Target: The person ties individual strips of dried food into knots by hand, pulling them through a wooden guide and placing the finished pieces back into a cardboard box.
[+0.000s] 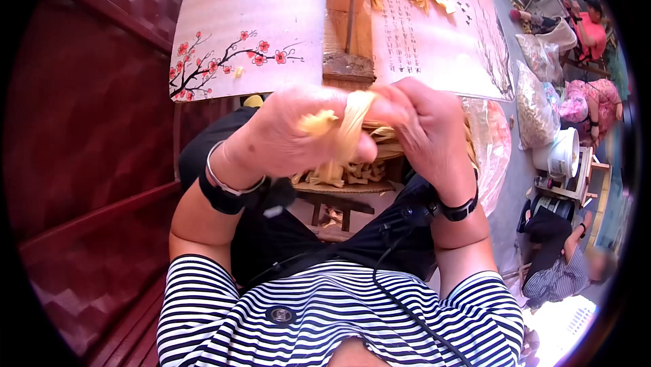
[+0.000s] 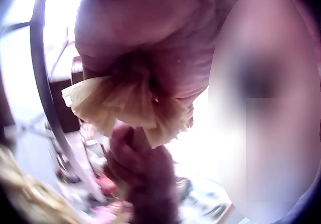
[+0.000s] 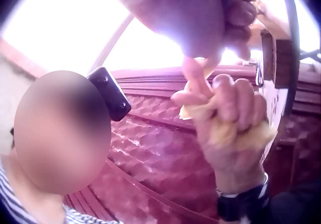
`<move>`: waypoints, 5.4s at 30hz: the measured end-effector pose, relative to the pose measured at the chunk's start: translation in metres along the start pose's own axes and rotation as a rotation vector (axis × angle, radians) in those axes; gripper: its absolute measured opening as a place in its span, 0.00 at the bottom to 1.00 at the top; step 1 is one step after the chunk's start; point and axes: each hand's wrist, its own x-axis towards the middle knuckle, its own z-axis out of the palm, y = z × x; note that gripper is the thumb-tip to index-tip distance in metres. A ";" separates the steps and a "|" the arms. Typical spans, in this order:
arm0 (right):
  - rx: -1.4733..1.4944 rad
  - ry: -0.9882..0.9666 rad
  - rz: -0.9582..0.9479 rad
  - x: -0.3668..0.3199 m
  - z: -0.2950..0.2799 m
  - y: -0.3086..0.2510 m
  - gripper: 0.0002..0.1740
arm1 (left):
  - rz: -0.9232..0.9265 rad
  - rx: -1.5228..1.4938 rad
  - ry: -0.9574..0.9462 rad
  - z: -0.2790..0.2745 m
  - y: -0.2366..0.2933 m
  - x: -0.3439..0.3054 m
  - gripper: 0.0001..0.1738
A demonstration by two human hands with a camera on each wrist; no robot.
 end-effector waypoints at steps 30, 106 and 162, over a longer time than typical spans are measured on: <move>0.615 -0.386 0.508 0.002 0.007 -0.005 0.21 | 0.521 0.816 0.250 0.001 -0.006 0.003 0.01; 0.154 -0.014 -0.343 0.016 0.004 -0.002 0.08 | -0.421 -0.229 -0.406 0.005 0.029 -0.007 0.16; 0.033 0.163 0.233 0.038 0.020 0.042 0.10 | 0.099 0.585 0.663 -0.034 -0.019 0.032 0.05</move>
